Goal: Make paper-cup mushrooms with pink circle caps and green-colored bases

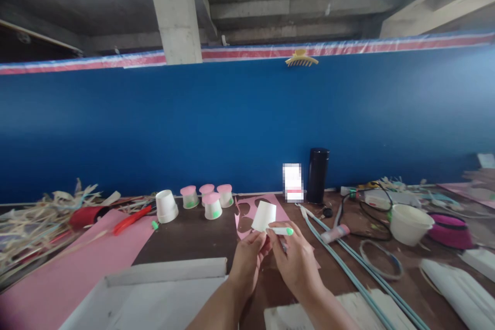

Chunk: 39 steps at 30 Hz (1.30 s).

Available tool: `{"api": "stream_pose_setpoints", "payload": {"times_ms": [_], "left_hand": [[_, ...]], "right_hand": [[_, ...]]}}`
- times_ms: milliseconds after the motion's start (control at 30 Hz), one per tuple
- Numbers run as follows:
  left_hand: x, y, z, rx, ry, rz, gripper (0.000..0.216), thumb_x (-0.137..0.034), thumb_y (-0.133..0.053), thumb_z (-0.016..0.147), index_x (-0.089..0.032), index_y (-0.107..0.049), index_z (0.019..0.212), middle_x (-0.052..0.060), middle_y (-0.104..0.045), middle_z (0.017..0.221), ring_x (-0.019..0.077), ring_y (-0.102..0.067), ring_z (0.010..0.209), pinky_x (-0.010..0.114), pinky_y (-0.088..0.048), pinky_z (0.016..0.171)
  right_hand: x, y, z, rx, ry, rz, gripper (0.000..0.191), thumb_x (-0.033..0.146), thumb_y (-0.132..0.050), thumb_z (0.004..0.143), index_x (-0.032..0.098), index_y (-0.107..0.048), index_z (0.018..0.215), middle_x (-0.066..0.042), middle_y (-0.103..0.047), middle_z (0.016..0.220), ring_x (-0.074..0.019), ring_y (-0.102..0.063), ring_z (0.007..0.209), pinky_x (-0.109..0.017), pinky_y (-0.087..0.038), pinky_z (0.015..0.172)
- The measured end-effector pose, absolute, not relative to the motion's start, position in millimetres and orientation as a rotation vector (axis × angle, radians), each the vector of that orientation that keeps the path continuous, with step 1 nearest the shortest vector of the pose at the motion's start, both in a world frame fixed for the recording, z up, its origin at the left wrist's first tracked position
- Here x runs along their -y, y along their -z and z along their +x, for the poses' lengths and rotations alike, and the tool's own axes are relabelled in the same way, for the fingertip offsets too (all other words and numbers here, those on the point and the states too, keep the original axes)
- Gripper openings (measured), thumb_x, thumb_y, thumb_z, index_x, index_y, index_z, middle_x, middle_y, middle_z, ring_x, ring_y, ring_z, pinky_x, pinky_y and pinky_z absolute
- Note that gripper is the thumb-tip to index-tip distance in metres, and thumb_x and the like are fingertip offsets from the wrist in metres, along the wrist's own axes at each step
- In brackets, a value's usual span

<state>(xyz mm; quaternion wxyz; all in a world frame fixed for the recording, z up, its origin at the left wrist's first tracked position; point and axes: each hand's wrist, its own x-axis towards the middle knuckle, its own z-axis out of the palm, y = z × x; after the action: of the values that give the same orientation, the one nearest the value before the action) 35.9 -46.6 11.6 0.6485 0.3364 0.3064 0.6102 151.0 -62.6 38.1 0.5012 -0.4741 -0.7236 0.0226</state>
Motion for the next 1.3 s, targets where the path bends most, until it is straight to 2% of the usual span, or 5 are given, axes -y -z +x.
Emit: {"api": "stream_pose_setpoints", "payload": {"times_ms": [300, 567, 1033, 1300], "left_hand": [[51, -9, 36, -0.663, -1.357, 0.832, 0.023, -0.037, -0.071, 0.07, -0.015, -0.068, 0.064, 0.005, -0.061, 0.074, 0.0146, -0.056, 0.074, 0.027, -0.044, 0.08], [50, -10, 37, -0.693, -1.333, 0.78, 0.024, -0.039, -0.075, 0.065, -0.015, -0.068, 0.066, 0.007, -0.062, 0.075, 0.0176, -0.058, 0.08, 0.029, -0.044, 0.083], [48, -10, 36, -0.672, -1.377, 0.817, 0.026, -0.04, -0.075, 0.064, -0.016, -0.065, 0.06, 0.004, -0.058, 0.069, 0.0167, -0.056, 0.074, 0.03, -0.045, 0.081], [50, -11, 36, -0.63, -1.36, 0.681, 0.024, -0.036, -0.078, 0.062, -0.015, -0.068, 0.065, 0.006, -0.062, 0.081, 0.0158, -0.057, 0.081, 0.029, -0.044, 0.085]], "right_hand": [[59, -43, 157, 1.677, -0.011, -1.129, 0.021, 0.035, -0.05, 0.088, 0.02, -0.063, 0.095, -0.007, -0.067, 0.097, -0.0198, -0.061, 0.094, -0.032, -0.047, 0.084], [56, -46, 162, 1.646, 0.008, -1.142, 0.021, 0.034, -0.049, 0.088, 0.02, -0.063, 0.096, -0.008, -0.065, 0.099, -0.0204, -0.06, 0.095, -0.034, -0.046, 0.085], [66, -41, 149, 1.731, -0.036, -1.174, 0.02, 0.034, -0.049, 0.088, 0.02, -0.064, 0.09, -0.007, -0.069, 0.091, -0.019, -0.064, 0.089, -0.029, -0.05, 0.078], [59, -43, 155, 1.624, -0.062, -1.135, 0.021, 0.035, -0.052, 0.087, 0.02, -0.065, 0.093, -0.007, -0.068, 0.096, -0.02, -0.063, 0.091, -0.032, -0.049, 0.081]]}}
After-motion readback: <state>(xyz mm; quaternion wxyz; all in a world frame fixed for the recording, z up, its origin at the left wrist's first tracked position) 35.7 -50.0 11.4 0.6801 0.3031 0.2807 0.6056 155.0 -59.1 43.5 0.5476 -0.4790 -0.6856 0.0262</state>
